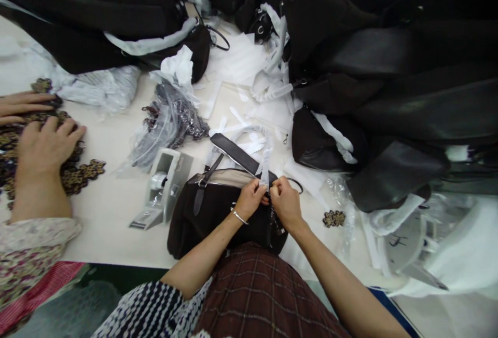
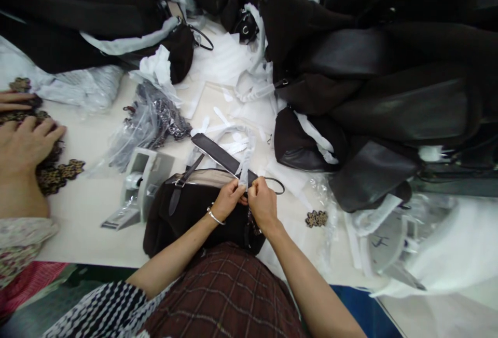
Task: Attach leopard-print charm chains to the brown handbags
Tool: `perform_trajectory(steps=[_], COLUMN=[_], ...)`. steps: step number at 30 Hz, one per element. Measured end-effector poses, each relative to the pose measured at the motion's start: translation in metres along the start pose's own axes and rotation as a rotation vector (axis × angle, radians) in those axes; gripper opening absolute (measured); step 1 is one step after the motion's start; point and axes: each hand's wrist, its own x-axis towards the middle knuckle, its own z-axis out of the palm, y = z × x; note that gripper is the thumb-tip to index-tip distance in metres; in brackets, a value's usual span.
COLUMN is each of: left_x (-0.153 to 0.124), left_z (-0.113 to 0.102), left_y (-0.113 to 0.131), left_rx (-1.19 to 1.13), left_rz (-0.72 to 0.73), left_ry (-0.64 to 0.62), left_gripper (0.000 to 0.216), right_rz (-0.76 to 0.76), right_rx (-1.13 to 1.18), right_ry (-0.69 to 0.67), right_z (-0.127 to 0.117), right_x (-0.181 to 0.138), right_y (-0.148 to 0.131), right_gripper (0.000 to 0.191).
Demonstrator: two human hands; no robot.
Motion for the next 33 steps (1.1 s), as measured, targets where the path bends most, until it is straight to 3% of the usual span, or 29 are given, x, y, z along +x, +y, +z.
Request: perform_trajectory(steps=[4, 9, 16, 19, 22, 26, 33], left_x=[0.001, 0.004, -0.004, -0.002, 0.003, 0.008, 0.007], left_z=[-0.005, -0.012, -0.008, -0.008, -0.008, -0.006, -0.002], left_y=[0.002, 0.002, -0.001, -0.001, -0.005, -0.008, -0.005], left_rx=[-0.049, -0.067, -0.051, -0.075, -0.108, -0.154, -0.164], left_rz=[-0.053, -0.071, -0.002, -0.021, -0.027, -0.04, -0.021], left_ry=[-0.061, -0.213, -0.109, -0.102, -0.102, -0.109, -0.07], left_gripper=[0.028, 0.033, 0.032, 0.032, 0.034, 0.037, 0.03], right_rz=[-0.068, -0.037, -0.078, 0.076, 0.312, 0.355, 0.022], right_rx=[0.05, 0.104, -0.061, 0.188, 0.712, 1.213, 1.215], right_ry=[0.138, 0.127, 0.074, 0.019, -0.068, -0.069, -0.257], right_z=[0.01, 0.012, 0.006, -0.002, -0.014, -0.027, -0.033], right_x=[-0.014, -0.012, -0.016, -0.011, 0.004, 0.038, 0.075], right_y=[0.007, 0.012, 0.004, 0.002, -0.007, -0.046, -0.17], right_gripper=[0.014, 0.015, 0.019, 0.016, 0.025, 0.033, 0.026])
